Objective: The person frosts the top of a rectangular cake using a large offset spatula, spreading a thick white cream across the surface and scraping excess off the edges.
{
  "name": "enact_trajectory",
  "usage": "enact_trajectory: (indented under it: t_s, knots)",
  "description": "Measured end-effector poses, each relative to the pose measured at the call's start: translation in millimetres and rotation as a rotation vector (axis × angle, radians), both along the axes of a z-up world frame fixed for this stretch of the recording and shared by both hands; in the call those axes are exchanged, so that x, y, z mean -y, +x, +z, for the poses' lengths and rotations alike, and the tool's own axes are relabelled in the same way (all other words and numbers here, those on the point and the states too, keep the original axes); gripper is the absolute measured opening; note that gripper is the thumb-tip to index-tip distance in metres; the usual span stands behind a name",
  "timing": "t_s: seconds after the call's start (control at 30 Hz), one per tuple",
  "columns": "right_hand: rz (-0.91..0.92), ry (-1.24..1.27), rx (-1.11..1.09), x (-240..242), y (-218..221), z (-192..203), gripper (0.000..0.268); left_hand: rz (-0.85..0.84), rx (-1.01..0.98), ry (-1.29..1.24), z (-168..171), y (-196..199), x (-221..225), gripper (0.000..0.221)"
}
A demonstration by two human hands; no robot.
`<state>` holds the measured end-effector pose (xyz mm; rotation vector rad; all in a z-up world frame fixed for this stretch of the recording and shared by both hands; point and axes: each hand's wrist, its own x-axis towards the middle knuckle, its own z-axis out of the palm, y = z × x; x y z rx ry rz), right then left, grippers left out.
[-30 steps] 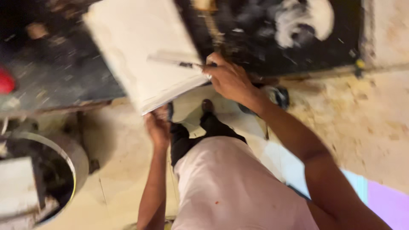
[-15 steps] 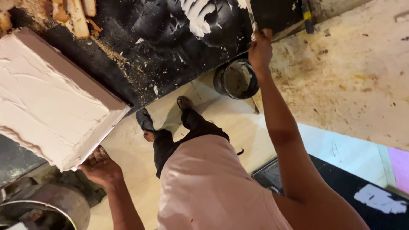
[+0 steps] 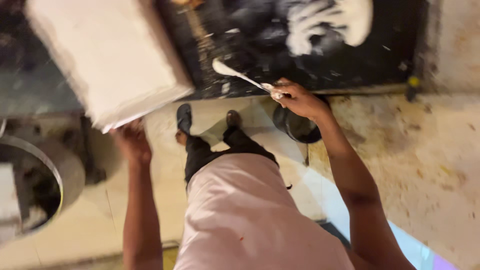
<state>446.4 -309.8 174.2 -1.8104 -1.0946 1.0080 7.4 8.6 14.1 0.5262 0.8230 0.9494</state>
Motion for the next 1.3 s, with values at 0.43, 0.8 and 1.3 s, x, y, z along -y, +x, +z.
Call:
enact_trajectory:
  t_s: [0.43,0.8,1.3]
  knots:
    - [0.858,0.053,1.392,-321,-251,204,0.015,0.016,0.162,-0.086,-15,17,3,0.037]
    - [1.172,-0.405,1.662,-404,-341,167,0.024,-0.19,0.13,-0.085,2,5,-5,0.045]
    - [1.006,-0.159,1.575,-412,-306,160,0.009,-0.243,0.115,-0.076,10,0,-9,0.044]
